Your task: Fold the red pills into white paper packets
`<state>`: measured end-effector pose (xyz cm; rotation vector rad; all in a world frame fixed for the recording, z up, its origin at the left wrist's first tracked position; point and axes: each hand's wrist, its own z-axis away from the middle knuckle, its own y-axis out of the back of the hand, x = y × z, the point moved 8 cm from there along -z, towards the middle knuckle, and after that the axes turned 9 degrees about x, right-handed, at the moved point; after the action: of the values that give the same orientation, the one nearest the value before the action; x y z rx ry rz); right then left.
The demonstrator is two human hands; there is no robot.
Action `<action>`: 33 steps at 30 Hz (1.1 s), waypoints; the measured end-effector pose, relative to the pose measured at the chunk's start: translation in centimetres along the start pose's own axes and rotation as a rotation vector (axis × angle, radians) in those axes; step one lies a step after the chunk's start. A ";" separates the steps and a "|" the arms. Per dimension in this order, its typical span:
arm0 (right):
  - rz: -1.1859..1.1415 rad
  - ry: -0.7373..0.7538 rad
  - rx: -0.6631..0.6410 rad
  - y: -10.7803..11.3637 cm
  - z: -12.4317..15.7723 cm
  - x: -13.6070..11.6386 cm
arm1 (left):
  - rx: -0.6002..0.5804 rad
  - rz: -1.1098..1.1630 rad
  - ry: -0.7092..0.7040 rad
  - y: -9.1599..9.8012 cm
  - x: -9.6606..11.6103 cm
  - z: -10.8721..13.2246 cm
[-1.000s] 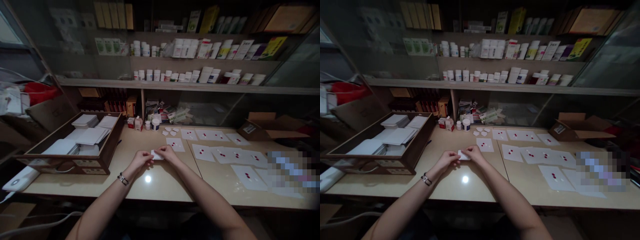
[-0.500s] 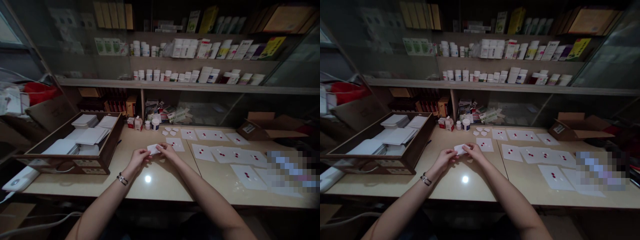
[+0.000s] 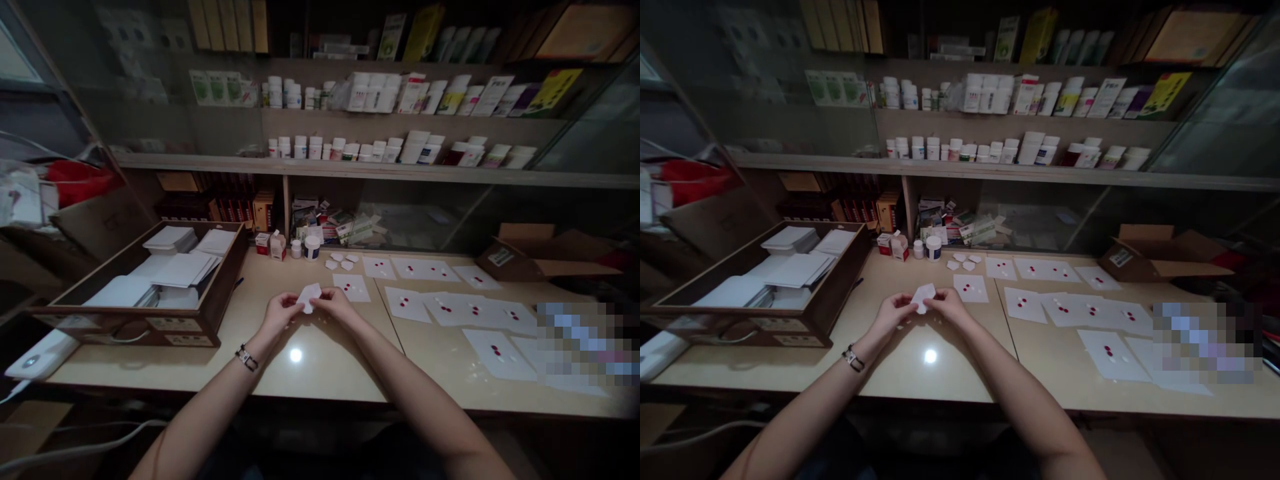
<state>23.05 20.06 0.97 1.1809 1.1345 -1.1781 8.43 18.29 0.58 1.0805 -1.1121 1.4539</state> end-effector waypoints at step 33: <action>0.175 0.164 0.004 -0.2 0.5 -1.1 | -0.015 0.040 0.096 0.2 -1.2 -0.4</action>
<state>22.77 19.66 2.06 1.3705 1.1247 -0.9644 8.35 18.42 -0.66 0.9734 -1.0802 1.5103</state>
